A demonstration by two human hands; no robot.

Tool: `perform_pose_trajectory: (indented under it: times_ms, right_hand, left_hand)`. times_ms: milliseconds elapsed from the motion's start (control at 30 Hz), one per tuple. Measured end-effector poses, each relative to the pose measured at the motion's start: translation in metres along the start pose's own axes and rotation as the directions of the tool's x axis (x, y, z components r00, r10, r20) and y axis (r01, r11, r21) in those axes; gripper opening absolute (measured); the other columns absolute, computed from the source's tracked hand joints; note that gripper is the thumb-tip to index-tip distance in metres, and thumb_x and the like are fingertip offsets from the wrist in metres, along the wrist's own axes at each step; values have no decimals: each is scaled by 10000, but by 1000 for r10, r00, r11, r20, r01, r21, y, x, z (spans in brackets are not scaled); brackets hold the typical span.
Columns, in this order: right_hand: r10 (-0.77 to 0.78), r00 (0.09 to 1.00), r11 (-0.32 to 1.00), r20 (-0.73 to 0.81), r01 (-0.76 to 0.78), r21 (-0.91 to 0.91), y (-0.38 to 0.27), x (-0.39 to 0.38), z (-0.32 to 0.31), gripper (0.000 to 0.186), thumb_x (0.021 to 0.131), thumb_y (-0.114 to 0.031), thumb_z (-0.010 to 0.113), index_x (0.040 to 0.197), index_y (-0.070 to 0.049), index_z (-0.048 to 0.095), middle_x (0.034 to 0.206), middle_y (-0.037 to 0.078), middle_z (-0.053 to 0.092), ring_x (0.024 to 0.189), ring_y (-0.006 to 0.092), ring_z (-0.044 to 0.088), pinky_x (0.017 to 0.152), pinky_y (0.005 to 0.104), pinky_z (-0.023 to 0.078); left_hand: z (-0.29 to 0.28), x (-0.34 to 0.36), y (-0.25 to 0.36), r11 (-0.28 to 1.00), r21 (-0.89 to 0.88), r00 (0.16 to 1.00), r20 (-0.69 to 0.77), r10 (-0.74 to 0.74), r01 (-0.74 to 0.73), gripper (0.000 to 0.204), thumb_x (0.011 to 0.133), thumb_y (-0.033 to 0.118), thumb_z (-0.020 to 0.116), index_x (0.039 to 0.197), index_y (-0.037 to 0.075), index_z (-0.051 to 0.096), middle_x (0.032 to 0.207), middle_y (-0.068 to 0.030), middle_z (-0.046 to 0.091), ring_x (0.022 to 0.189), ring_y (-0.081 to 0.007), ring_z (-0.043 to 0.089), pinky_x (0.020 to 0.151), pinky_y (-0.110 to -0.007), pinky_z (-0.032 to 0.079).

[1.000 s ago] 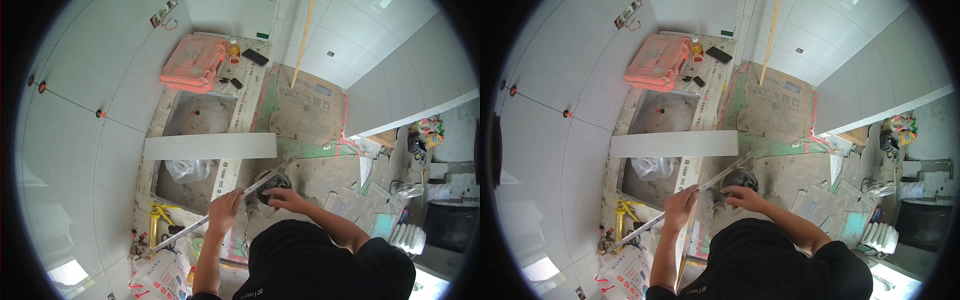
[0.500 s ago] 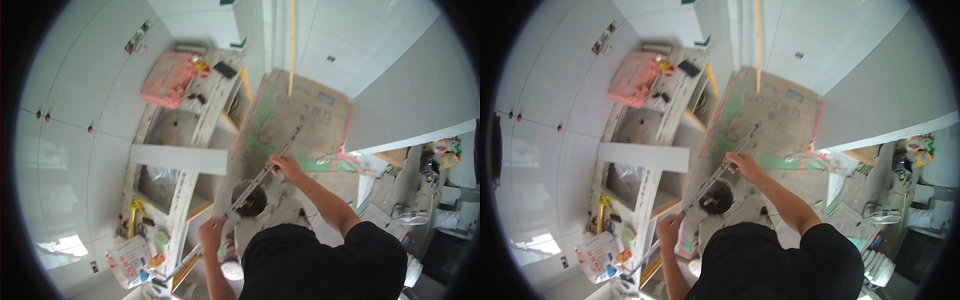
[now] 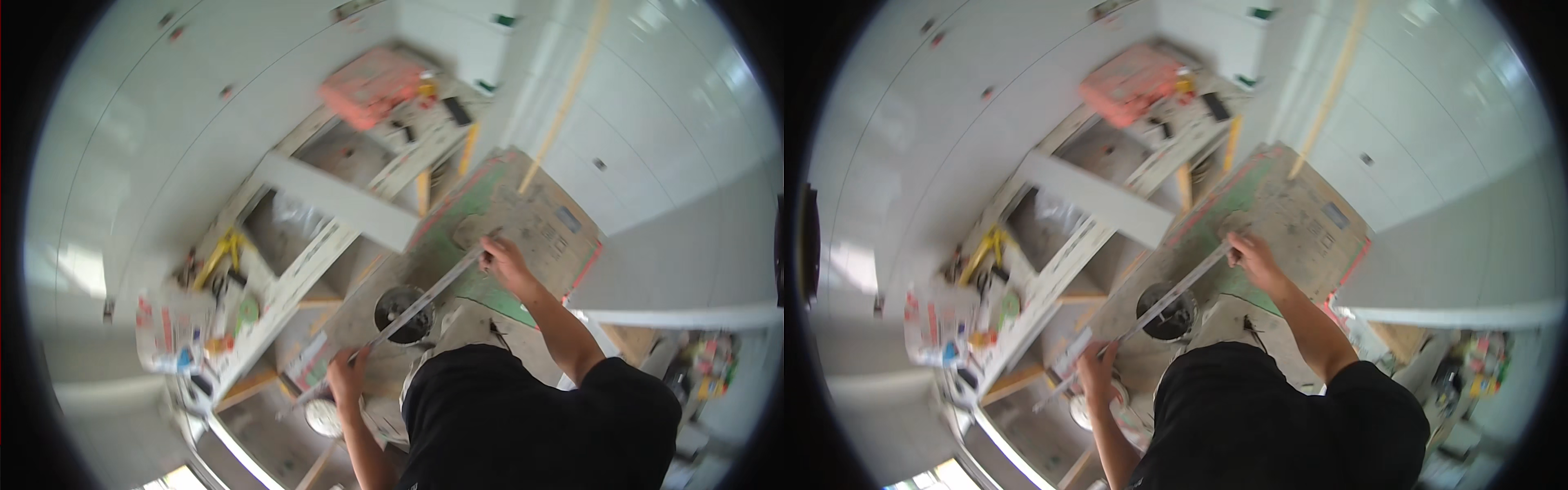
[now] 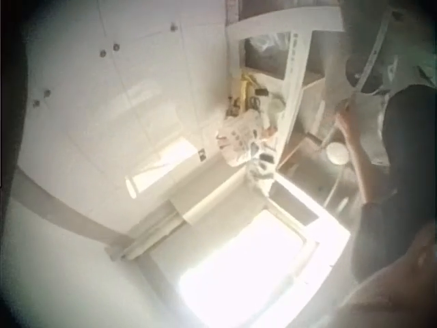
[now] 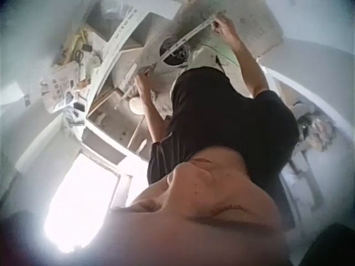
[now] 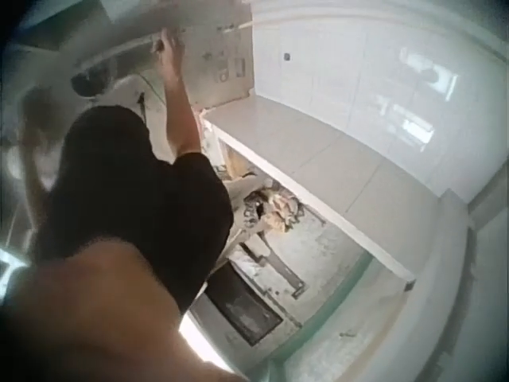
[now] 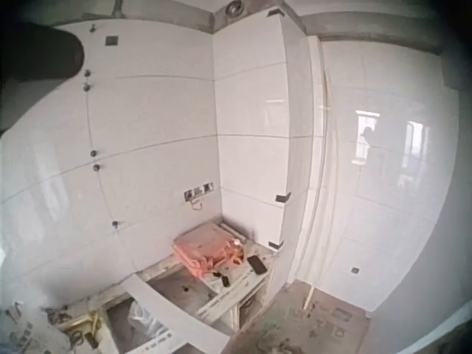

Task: Applying mortar to a window sill and measuring tiles for installation during a room renovation.

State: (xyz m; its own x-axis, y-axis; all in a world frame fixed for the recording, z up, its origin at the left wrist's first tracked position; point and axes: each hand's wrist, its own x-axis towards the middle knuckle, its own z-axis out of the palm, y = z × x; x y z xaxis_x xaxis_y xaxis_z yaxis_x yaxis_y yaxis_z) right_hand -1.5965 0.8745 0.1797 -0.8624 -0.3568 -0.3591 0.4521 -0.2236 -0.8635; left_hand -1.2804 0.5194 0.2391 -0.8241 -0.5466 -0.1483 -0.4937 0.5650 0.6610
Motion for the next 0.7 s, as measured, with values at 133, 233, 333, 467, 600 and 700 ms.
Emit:
perform_pose_trajectory:
  times_ms: [133,233,333,467,600,700]
  right_hand:
    - [68,976,966,207,-13,-258,-1,0,46,339,1142,-320,703,1245,-3,766,833,44,674,725,139,641,679,321,483]
    - [212,919,946,333,-107,-307,11,-17,75,320,1146,-283,694,1291,-5,761,847,49,684,724,132,633,673,308,480]
    - [256,861,953,440,-148,-265,30,17,111,302,1147,-263,691,1293,-6,756,862,47,692,727,132,627,678,293,484]
    - [261,848,941,462,-117,-318,13,92,66,288,1131,-232,723,1295,4,746,926,51,708,771,143,647,702,295,518]
    - [203,905,963,373,-116,-244,-36,179,13,272,1121,-226,743,1243,17,762,953,53,713,813,149,664,711,316,527]
    - [142,900,957,412,-19,-289,-73,241,-20,272,1121,-238,746,1206,20,769,973,49,715,835,152,670,726,337,535]
  left_hand:
    - [35,15,24,990,-140,1000,-9,-22,20,343,998,416,841,980,74,851,894,-180,770,866,-428,729,812,-514,571]
    - [75,36,42,970,-172,982,-110,151,-169,265,987,355,824,1016,92,840,954,-136,776,904,-384,739,818,-518,566]
    - [102,75,77,968,-151,966,-195,171,-202,218,969,321,824,1021,110,842,961,-92,780,924,-331,746,897,-471,558]
    - [136,138,136,980,-119,982,-125,144,-159,245,966,309,841,1094,101,838,979,-97,779,979,-336,741,1009,-459,532]
    - [143,164,129,974,196,825,-565,19,113,446,944,317,861,1330,119,757,1464,-151,678,1428,-387,581,1258,-559,379]
    - [157,169,86,903,-246,572,-707,-415,352,595,1007,259,838,1517,20,647,1572,-248,591,1486,-438,534,1262,-546,405]
